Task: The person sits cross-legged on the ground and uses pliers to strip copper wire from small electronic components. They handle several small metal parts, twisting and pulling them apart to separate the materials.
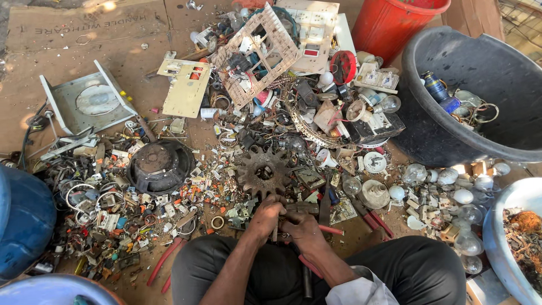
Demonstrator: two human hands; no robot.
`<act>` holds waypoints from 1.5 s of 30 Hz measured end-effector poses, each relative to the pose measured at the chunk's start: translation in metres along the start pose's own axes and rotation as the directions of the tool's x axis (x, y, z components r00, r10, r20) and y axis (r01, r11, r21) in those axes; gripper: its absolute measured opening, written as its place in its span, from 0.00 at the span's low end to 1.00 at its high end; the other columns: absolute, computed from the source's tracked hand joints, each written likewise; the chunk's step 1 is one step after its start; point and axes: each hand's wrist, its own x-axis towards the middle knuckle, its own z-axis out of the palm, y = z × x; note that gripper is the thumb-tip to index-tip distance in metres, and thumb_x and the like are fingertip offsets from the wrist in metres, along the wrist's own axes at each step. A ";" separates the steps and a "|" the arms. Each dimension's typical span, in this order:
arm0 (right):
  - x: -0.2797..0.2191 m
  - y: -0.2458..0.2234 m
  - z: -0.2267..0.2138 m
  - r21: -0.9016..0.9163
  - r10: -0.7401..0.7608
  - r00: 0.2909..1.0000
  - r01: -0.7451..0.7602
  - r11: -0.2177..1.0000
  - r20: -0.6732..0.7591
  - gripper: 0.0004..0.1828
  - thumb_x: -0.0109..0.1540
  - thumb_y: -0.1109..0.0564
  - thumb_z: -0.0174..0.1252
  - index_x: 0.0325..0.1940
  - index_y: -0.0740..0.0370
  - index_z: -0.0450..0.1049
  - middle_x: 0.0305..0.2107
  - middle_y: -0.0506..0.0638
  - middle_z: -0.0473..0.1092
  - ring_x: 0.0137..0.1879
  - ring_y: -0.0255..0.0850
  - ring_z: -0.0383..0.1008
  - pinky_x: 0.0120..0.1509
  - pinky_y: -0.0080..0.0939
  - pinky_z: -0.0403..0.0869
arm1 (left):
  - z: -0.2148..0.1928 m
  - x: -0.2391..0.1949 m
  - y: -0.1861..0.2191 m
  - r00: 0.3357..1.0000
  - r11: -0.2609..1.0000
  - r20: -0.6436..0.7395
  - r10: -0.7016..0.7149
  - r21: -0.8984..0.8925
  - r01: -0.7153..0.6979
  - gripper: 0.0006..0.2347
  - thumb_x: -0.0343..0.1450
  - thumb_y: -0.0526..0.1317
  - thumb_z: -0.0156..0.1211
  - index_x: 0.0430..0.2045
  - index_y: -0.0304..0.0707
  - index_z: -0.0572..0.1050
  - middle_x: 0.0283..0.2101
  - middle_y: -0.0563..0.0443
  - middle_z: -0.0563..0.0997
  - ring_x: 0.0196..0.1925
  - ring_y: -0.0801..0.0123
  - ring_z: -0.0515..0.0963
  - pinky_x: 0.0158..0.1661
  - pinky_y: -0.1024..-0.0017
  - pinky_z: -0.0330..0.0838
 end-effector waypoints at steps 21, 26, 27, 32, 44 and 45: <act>-0.014 -0.034 0.004 -0.400 -0.089 0.992 0.119 0.909 0.093 0.17 0.59 0.60 0.62 0.52 0.68 0.79 0.32 0.52 0.79 0.34 0.36 0.78 0.39 0.39 0.77 | -0.001 -0.029 0.052 0.885 0.813 -0.023 -0.465 -0.406 0.417 0.14 0.69 0.48 0.58 0.39 0.38 0.72 0.31 0.49 0.74 0.30 0.59 0.75 0.28 0.51 0.72; -0.006 -0.011 0.002 -0.452 -0.141 0.990 0.130 0.882 0.010 0.16 0.59 0.65 0.57 0.51 0.69 0.77 0.25 0.54 0.77 0.26 0.38 0.79 0.31 0.40 0.78 | 0.003 -0.021 0.033 0.961 0.885 0.013 -0.276 -0.387 0.259 0.15 0.65 0.44 0.64 0.41 0.38 0.73 0.32 0.48 0.77 0.33 0.60 0.77 0.30 0.58 0.73; -0.005 -0.008 0.002 -0.502 -0.296 0.955 0.260 0.825 0.007 0.14 0.58 0.66 0.57 0.48 0.71 0.77 0.24 0.55 0.76 0.26 0.38 0.78 0.31 0.39 0.77 | 0.003 -0.016 0.026 0.967 0.902 -0.026 -0.255 -0.367 0.228 0.15 0.65 0.42 0.65 0.42 0.37 0.74 0.34 0.49 0.77 0.35 0.62 0.78 0.33 0.59 0.76; -0.002 -0.002 0.005 -0.203 -0.208 0.972 0.183 0.962 -0.111 0.11 0.61 0.65 0.54 0.45 0.71 0.77 0.22 0.53 0.75 0.20 0.36 0.73 0.23 0.39 0.74 | -0.004 -0.004 0.005 0.984 0.863 0.008 -0.176 -0.480 0.158 0.09 0.65 0.37 0.63 0.32 0.30 0.75 0.32 0.42 0.78 0.31 0.54 0.78 0.28 0.54 0.75; 0.010 -0.004 -0.009 0.477 -0.040 0.976 0.142 0.867 -0.216 0.06 0.63 0.66 0.51 0.38 0.74 0.72 0.27 0.58 0.75 0.25 0.44 0.76 0.28 0.45 0.79 | -0.008 -0.016 0.027 0.976 0.802 0.038 -0.215 -0.563 0.199 0.07 0.60 0.40 0.59 0.27 0.40 0.73 0.28 0.48 0.75 0.30 0.58 0.75 0.31 0.53 0.76; 0.013 -0.005 -0.020 0.512 -0.015 0.975 0.129 0.849 -0.222 0.05 0.63 0.65 0.51 0.39 0.72 0.72 0.27 0.58 0.74 0.27 0.44 0.76 0.29 0.44 0.78 | -0.011 -0.018 0.029 0.981 0.817 0.042 -0.190 -0.547 0.181 0.08 0.59 0.41 0.58 0.26 0.41 0.73 0.28 0.48 0.75 0.30 0.59 0.75 0.32 0.54 0.77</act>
